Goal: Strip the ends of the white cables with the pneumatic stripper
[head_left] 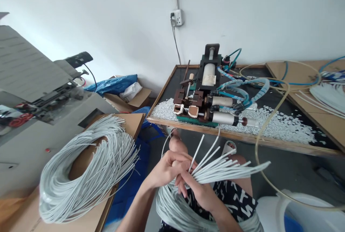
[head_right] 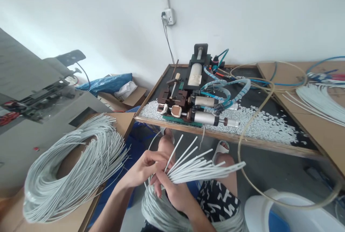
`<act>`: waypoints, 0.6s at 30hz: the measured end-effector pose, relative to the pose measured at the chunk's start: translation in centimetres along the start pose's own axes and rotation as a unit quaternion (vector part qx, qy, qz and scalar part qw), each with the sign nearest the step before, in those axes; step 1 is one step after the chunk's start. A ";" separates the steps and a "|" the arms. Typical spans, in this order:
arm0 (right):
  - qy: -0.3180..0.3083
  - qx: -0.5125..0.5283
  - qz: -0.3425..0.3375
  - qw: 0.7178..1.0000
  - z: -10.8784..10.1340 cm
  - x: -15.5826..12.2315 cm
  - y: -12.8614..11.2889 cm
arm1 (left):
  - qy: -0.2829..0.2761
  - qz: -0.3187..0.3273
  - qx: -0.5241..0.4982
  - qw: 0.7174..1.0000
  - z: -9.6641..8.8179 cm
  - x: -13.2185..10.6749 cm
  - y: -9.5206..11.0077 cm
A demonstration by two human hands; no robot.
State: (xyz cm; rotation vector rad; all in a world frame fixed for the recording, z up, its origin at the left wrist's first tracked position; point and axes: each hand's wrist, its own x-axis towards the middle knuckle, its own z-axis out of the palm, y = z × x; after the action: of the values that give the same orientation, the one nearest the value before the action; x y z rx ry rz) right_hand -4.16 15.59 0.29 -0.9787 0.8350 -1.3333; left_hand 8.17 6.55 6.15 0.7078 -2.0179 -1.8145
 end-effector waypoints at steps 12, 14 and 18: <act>0.265 0.047 0.022 0.963 -2.5 -0.2 3.3 | 0.324 0.081 -0.048 0.941 2.9 1.3 -3.8; 0.299 0.077 0.037 0.950 -2.8 -0.9 4.3 | 0.344 0.067 -0.056 0.935 3.0 1.0 -5.1; 0.358 0.092 0.071 0.927 -3.1 -2.4 5.4 | 0.318 0.028 -0.122 0.940 2.6 0.9 -6.2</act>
State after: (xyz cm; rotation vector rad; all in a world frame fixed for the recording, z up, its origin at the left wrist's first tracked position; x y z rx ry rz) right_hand -5.14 17.60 -6.02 -0.2532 1.2679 -1.6269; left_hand 6.85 7.82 -0.34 0.9885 -1.3518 -1.5027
